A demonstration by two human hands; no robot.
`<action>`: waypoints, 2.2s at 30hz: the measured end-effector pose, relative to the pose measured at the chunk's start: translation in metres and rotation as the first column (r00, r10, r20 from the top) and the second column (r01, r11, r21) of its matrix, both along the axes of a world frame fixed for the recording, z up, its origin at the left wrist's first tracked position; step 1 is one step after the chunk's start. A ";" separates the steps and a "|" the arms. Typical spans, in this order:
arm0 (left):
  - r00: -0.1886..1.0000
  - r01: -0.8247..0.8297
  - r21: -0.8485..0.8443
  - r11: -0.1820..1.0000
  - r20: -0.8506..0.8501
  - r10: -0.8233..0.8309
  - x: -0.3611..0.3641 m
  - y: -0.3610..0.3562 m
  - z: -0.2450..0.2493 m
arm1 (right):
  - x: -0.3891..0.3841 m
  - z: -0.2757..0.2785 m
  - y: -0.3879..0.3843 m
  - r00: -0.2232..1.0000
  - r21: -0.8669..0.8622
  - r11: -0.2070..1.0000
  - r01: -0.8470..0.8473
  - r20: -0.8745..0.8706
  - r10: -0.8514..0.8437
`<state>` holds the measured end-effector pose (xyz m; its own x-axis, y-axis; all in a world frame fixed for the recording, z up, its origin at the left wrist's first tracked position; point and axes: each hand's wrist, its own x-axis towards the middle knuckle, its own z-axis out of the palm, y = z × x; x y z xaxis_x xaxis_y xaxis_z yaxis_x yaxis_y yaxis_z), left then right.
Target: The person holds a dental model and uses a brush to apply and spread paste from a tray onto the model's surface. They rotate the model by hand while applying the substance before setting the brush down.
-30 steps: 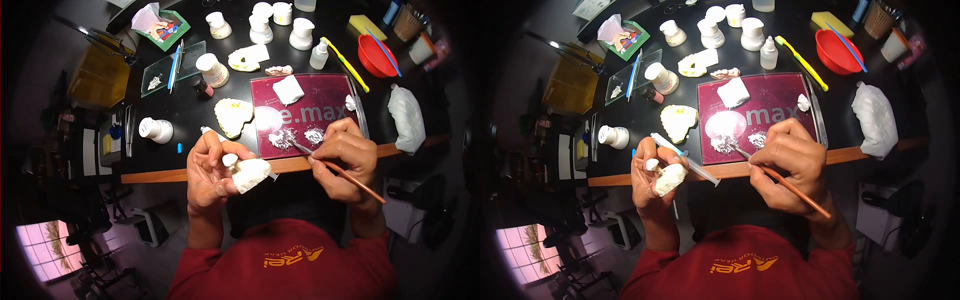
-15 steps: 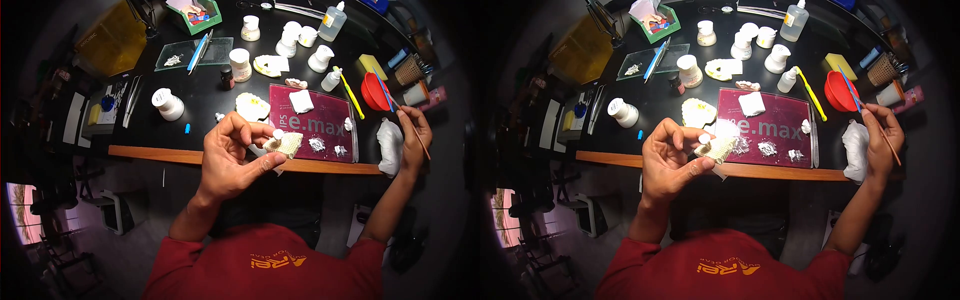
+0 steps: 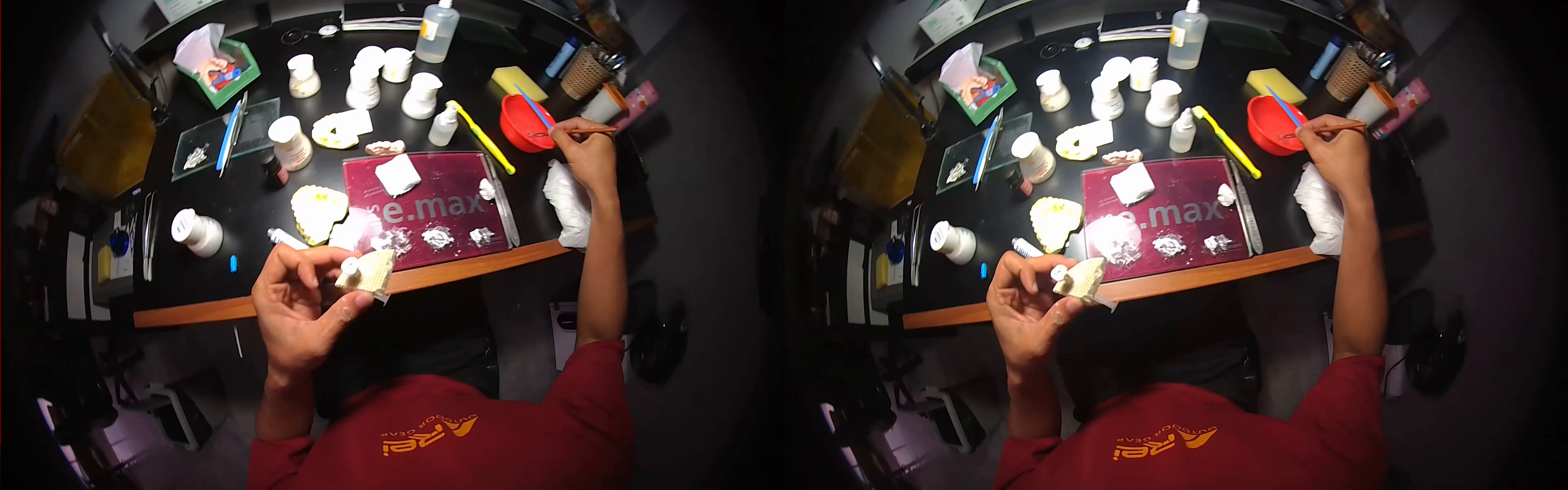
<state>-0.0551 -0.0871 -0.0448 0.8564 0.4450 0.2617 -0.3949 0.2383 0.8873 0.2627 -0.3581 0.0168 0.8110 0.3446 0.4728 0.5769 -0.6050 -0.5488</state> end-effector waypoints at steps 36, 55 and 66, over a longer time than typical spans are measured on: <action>0.978 -0.208 0.231 0.950 0.081 0.194 0.000 0.009 -0.008 | -0.231 -0.005 0.118 0.596 0.142 0.579 -0.803 0.180 0.782; 0.998 0.031 0.033 0.999 -0.050 -0.029 -0.017 0.016 -0.007 | -0.213 -0.027 0.124 0.607 0.690 0.482 -0.540 -0.078 0.791; 0.997 -0.052 0.008 0.999 -0.056 0.052 -0.012 0.013 -0.005 | -0.237 -0.016 0.130 0.649 0.293 0.595 -0.748 0.136 0.749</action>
